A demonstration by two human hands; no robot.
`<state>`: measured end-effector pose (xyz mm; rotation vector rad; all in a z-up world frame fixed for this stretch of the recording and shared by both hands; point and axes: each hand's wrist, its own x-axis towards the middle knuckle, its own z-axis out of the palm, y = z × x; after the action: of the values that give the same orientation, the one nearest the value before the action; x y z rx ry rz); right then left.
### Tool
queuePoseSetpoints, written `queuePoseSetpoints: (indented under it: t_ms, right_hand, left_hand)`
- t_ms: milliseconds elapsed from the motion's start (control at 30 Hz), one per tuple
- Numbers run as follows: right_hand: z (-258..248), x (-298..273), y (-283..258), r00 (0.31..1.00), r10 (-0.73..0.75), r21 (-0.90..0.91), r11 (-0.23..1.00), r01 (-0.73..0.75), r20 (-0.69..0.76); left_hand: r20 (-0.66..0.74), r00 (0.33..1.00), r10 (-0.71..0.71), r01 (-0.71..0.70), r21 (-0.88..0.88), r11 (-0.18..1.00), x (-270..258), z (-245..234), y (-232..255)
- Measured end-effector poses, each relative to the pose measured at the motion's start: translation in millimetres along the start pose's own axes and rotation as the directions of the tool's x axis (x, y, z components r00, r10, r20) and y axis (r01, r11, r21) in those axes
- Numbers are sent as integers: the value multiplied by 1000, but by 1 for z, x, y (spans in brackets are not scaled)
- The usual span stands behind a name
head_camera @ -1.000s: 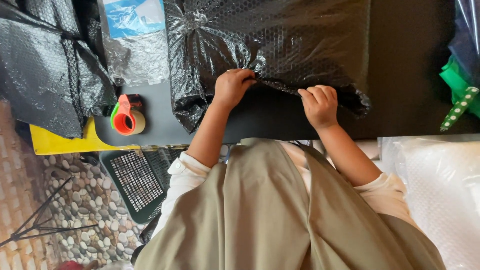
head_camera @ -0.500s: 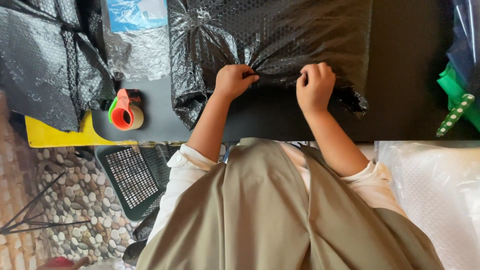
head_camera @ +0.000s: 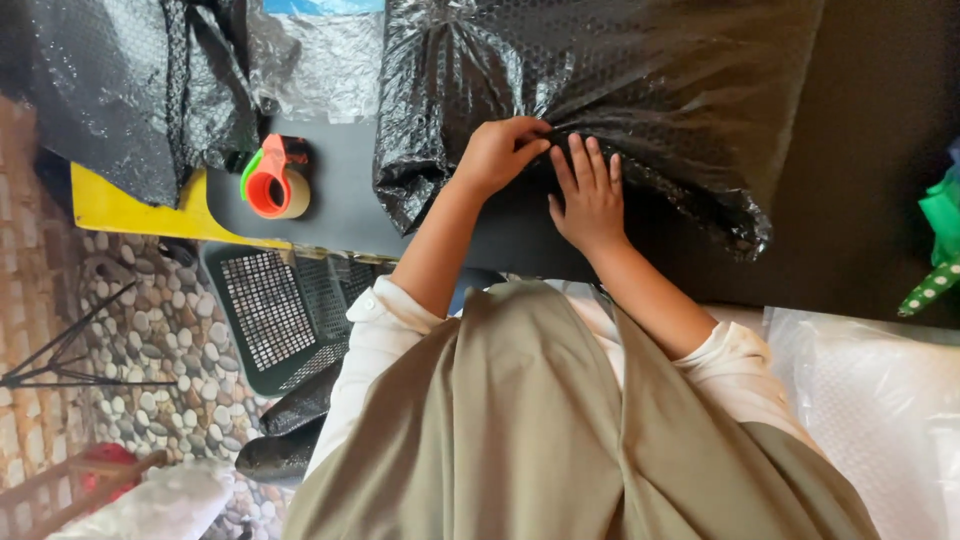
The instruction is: The person wraps a rectangular item in black bubble wrap on a table. They fold the edges, secure them with tape, and use a green utility knife to trim excess material. The person then lifts the wrapped package and places it on the floor.
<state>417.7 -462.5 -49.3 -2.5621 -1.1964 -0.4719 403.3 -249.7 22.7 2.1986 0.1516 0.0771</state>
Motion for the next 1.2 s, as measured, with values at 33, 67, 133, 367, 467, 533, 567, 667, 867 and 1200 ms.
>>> queuePoseSetpoints:
  t_ms: [33, 67, 133, 367, 467, 533, 567, 667, 867, 1200]
  right_hand:
    - [-5, 4, -3, 1000, -6, 7, 1000, 6, 3]
    - [-9, 9, -6, 1000, 11, 45, 999, -12, 17]
    - [-16, 16, -12, 999, 24, 85, 996, -27, 32]
    - [-30, 40, -30, 997, 52, -5, 999, -52, 49]
    - [-47, 55, -47, 980, 81, 26, 996, -87, 183]
    - [-58, 60, -58, 944, 108, 49, 990, -130, 312]
    - [-60, 65, -61, 933, 128, 38, 988, -150, 337]
    - [-56, 68, -62, 930, 118, 17, 991, -132, 348]
    - [-59, 73, -71, 891, 199, -159, 976, -146, 408]
    - [-62, 71, -67, 855, 220, -60, 974, -218, 470]
  left_hand:
    - [-4, 1000, -8, 8, 1, 1000, -15, -12, 5]
    - [-93, 995, 22, -34, -129, 991, -29, -24, 10]
    - [-188, 981, 38, -85, -251, 964, -68, -50, 1]
    - [-729, 627, -274, 126, -253, 959, -268, -133, -118]
    - [-780, 464, -421, 359, -269, 894, -340, -158, -139]
    - [-779, 381, -498, 505, -276, 818, -376, -168, -146]
    - [-776, 363, -515, 494, -309, 813, -387, -172, -155]
    - [-758, 318, -569, 524, -360, 772, -406, -188, -173]
    - [-748, 560, -356, 584, 51, 810, -405, -232, -256]
    - [-496, 839, 226, 252, 720, 647, -367, -297, -379]
